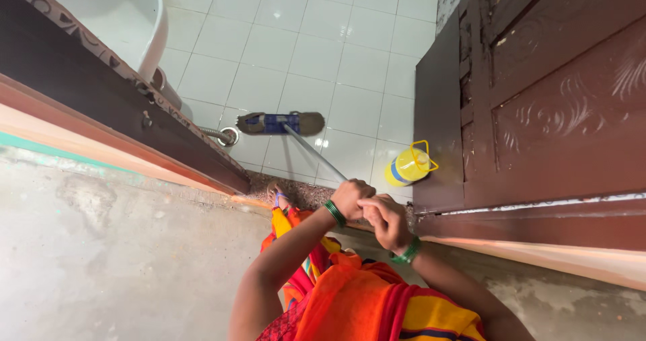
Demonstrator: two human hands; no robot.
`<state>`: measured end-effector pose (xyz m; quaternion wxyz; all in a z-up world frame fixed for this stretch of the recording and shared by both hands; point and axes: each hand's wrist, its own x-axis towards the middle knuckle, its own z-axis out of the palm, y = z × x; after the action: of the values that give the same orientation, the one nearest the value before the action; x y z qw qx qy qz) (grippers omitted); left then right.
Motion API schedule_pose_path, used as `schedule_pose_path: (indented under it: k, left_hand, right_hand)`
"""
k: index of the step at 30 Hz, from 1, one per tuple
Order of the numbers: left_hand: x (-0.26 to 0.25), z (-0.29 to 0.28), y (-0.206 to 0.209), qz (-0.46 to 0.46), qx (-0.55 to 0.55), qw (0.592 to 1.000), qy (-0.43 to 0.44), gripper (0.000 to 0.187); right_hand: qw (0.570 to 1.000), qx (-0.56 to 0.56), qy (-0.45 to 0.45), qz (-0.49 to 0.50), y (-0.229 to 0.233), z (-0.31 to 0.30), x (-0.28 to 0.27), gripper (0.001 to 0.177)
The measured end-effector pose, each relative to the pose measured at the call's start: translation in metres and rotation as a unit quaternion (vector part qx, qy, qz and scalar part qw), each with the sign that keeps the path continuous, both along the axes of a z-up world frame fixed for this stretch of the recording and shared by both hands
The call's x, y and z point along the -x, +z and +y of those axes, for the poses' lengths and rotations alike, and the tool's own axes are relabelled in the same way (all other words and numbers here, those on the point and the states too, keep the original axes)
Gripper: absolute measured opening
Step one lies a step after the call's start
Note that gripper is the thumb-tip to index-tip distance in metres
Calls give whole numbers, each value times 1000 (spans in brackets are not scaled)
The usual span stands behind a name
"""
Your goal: The person pushes a flat cleaning tool across a tiled bathroom floor, moving liquid and debris towards a drain while standing and walking around the room.
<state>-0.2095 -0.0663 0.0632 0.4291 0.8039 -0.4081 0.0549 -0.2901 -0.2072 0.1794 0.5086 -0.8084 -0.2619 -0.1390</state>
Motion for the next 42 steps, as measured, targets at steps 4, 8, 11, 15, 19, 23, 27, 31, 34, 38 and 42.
schedule_pose_path:
  k: [4, 8, 11, 15, 19, 23, 27, 31, 34, 38, 42]
  left_hand:
    - [34, -34, 45, 33, 25, 999, -16, 45]
    - [63, -64, 60, 65, 67, 995, -18, 31]
    - [69, -65, 53, 72, 82, 994, -22, 26]
    - [48, -48, 30, 21, 173, 984, -45, 29]
    - [3, -29, -10, -34, 125, 991, -21, 27]
    - [-64, 9, -54, -57, 64, 996, -1, 24]
    - [-134, 42, -63, -6, -78, 996, 44, 24]
    - [-171, 71, -37, 62, -167, 981, 79, 15]
    - [-168, 88, -31, 47, -153, 983, 93, 11]
    - [-131, 83, -51, 33, -114, 989, 93, 13]
    - [-77, 50, -74, 19, -115, 989, 92, 20]
  right_hand:
    - [988, -109, -33, 100, 13, -28, 36, 27]
    - [969, -245, -30, -7, 27, -43, 47, 30]
    - [930, -341, 11, -138, 23, -20, 35, 31]
    - [923, -338, 38, -179, 12, 2, 10, 26]
    - [953, -258, 99, -124, -6, 9, -26, 25]
    - [987, -145, 40, -50, -53, 25, -73, 26]
    - [993, -113, -13, -32, -118, 56, -144, 28]
    - [999, -42, -23, 25, -141, 90, -191, 26]
    - [998, -44, 7, -41, -144, 94, -183, 16]
    - [999, -17, 32, -20, -121, 86, -143, 12]
    - [1000, -7, 19, -8, -90, 53, -88, 13]
